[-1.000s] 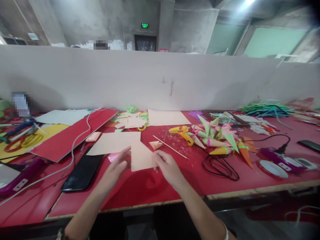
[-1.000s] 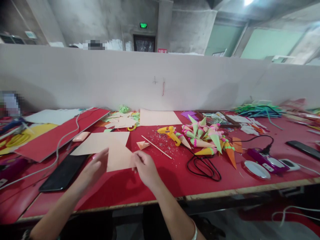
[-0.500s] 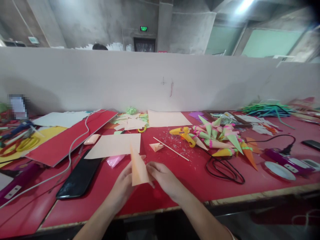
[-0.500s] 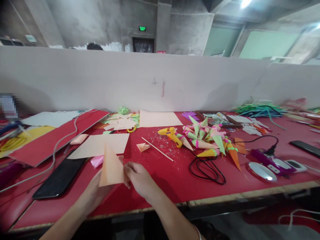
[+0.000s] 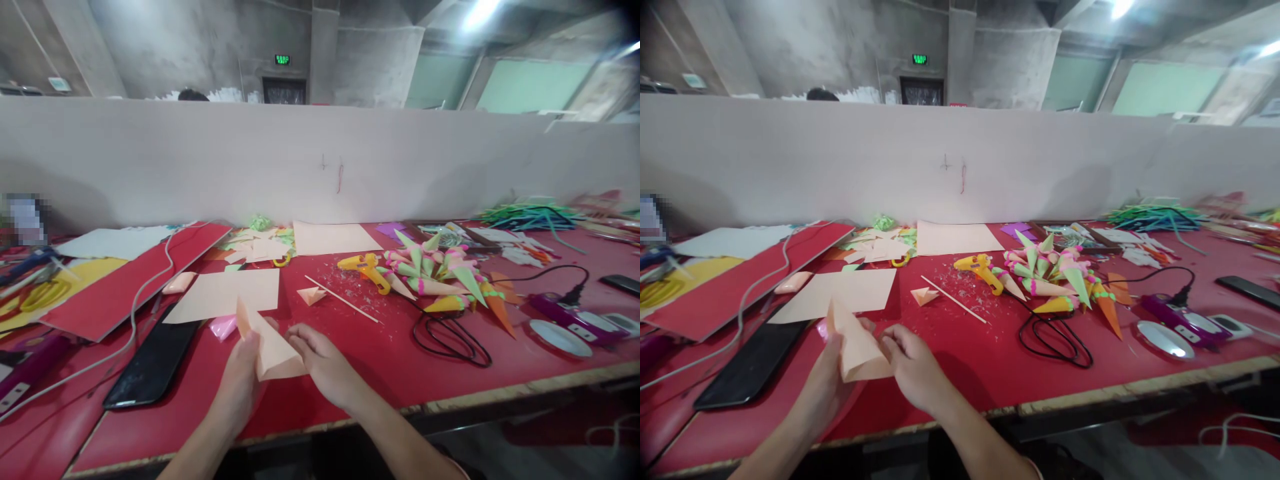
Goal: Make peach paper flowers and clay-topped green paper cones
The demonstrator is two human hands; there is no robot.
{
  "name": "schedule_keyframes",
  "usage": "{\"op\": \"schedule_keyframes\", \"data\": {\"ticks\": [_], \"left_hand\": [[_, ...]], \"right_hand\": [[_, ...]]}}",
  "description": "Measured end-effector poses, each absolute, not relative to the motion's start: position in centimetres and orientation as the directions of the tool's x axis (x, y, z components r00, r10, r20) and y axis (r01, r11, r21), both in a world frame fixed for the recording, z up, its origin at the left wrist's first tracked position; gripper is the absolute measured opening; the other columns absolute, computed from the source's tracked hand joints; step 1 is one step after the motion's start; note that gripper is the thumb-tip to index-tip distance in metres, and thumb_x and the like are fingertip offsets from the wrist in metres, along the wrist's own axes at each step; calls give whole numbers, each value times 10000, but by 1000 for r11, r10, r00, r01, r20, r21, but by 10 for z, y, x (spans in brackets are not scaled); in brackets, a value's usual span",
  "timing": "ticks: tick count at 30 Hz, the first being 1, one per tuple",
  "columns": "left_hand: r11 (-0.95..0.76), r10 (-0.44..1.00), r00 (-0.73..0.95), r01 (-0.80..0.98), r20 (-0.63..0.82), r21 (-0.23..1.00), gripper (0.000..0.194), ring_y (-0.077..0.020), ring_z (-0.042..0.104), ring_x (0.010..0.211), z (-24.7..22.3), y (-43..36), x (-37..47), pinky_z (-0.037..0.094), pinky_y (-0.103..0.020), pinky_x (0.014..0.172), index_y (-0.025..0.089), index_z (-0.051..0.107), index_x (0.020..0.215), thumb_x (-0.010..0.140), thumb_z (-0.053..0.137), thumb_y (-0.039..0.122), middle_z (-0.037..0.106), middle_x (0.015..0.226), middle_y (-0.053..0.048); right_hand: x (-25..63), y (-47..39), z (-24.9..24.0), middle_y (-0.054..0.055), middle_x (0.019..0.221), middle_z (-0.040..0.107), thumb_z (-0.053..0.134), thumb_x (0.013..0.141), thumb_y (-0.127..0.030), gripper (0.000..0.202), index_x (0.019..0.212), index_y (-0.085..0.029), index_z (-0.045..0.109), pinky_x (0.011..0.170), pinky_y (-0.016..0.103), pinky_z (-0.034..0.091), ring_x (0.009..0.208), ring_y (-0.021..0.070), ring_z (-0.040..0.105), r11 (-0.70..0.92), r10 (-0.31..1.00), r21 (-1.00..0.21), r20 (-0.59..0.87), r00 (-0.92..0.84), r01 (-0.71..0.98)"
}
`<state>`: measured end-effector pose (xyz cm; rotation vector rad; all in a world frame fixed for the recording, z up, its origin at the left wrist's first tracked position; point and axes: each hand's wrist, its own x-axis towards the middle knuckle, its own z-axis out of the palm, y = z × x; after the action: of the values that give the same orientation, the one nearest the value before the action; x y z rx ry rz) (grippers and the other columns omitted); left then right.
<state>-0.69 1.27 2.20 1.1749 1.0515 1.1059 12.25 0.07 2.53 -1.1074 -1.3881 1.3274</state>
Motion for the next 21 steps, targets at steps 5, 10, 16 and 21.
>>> {"op": "schedule_keyframes", "data": {"ticks": [5, 10, 16, 21], "left_hand": [[200, 979, 71, -203, -189, 959, 568, -228, 633, 719, 13, 14, -10, 491, -292, 597, 121, 549, 957, 632, 570, 586, 670, 736, -62], [154, 988, 51, -131, -149, 979, 493, -223, 622, 693, 7, 15, -12, 478, -289, 609, 117, 594, 847, 618, 607, 554, 673, 727, -69], [257, 966, 54, -81, -253, 963, 366, -186, 596, 630, 22, 10, -9, 466, -281, 617, 120, 607, 771, 590, 667, 432, 637, 651, -43], [90, 993, 62, 115, -98, 989, 328, -115, 500, 515, 25, 17, -22, 398, -206, 500, 144, 546, 598, 672, 586, 461, 504, 504, 25]], "right_hand": [[126, -10, 32, 58, 1077, 486, 523, 767, -324, 403, 1136, -212, 407, 866, 290, 388, 996, 163, 468, 307, 949, -936, 287, -133, 173], [130, -8, 32, 25, 884, 557, 528, 739, -182, 246, 983, -194, 500, 759, 263, 431, 814, 140, 529, 388, 920, -874, 385, -72, 291], [135, -3, 30, 31, 826, 588, 433, 825, -239, 193, 1007, -195, 478, 658, 251, 458, 737, 144, 563, 263, 965, -957, 261, -26, 120], [146, 0, 30, 57, 1061, 570, 407, 830, -193, 425, 1242, -262, 330, 696, 247, 472, 841, 140, 578, 289, 957, -956, 290, 20, 53]]}}
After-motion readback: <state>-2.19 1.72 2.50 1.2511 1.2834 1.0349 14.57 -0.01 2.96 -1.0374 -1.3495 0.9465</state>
